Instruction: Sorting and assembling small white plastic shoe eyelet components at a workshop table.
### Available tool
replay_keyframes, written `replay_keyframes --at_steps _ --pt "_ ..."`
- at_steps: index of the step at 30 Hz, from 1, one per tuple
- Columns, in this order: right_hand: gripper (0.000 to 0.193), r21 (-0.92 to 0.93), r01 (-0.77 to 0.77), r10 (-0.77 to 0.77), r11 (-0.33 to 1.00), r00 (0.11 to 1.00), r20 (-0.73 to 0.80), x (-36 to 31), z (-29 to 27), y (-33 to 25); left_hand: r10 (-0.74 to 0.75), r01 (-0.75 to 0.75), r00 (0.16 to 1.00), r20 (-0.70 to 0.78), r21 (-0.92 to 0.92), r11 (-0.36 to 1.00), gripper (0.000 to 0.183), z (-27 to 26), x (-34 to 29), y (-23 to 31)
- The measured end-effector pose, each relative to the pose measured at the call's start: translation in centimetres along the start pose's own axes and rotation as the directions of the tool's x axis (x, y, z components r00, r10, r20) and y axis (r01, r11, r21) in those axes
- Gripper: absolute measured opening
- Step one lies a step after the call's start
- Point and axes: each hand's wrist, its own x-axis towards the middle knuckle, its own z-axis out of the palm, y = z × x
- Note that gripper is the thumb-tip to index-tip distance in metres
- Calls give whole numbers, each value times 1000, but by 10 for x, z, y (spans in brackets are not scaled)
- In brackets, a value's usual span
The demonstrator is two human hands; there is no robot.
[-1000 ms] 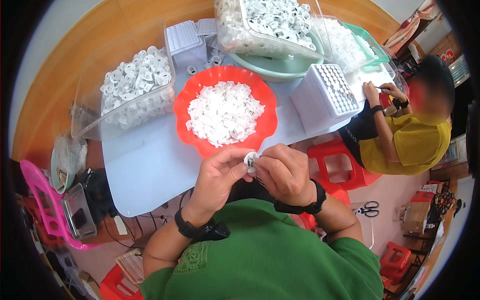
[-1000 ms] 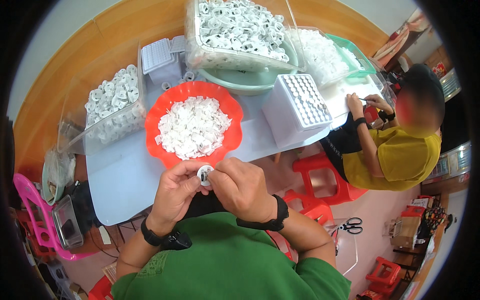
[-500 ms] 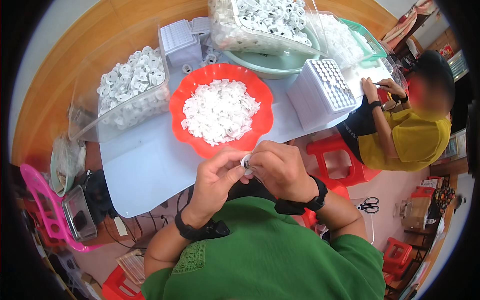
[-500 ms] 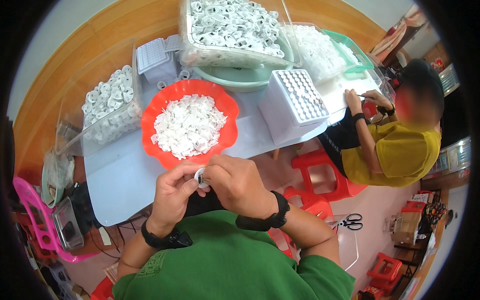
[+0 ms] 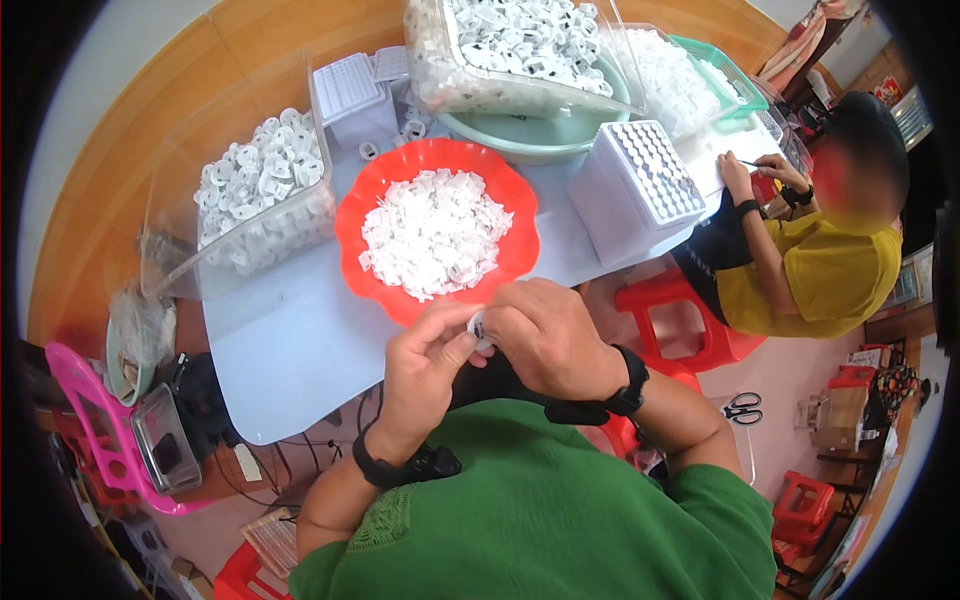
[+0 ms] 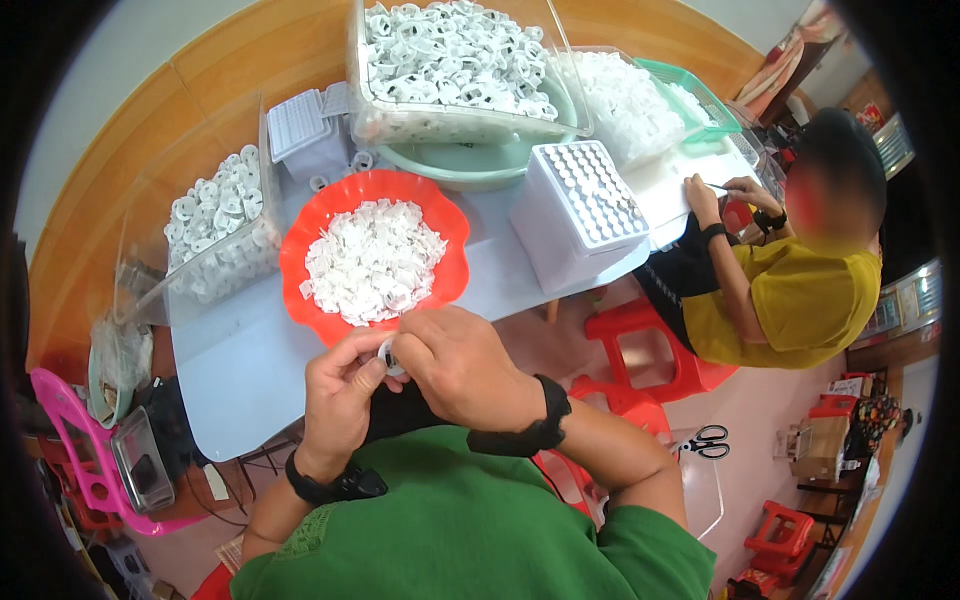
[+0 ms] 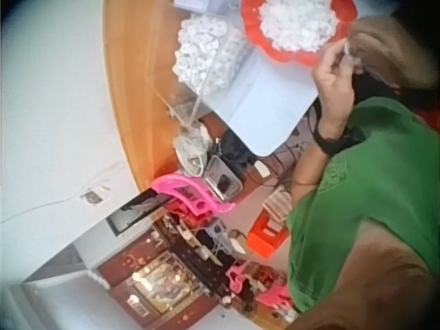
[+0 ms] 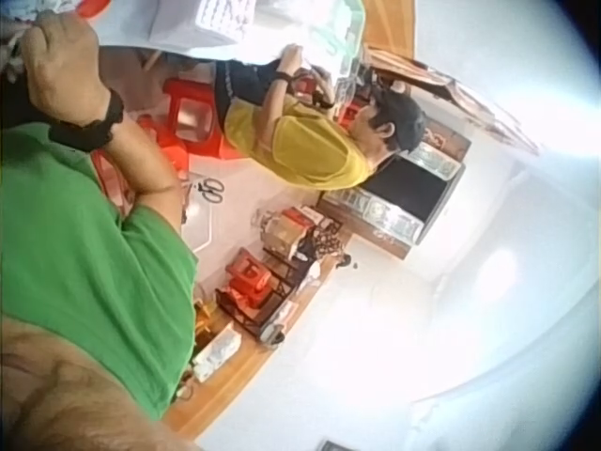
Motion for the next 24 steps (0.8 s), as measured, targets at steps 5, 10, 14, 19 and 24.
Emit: replay_keyframes --at_steps 5,10,14,19,24 --pt "10 26 6 -8 1000 998 62 -1 4 6 8 -8 1000 -2 13 1000 23 -2 -3 -7" --pt "17 331 -227 207 916 974 94 1 3 8 50 -41 997 -59 132 990 24 -1 -4 -1" --pt "17 625 -632 533 458 758 376 -13 6 7 -14 14 999 -38 15 1000 23 -1 -9 -7" --pt "15 782 -598 528 172 727 439 -6 -3 3 -82 78 996 -18 -156 985 26 -3 -5 -3" --pt "13 788 -597 538 152 719 441 -4 -2 -2 -86 76 996 -25 -274 959 33 -8 0 -7"
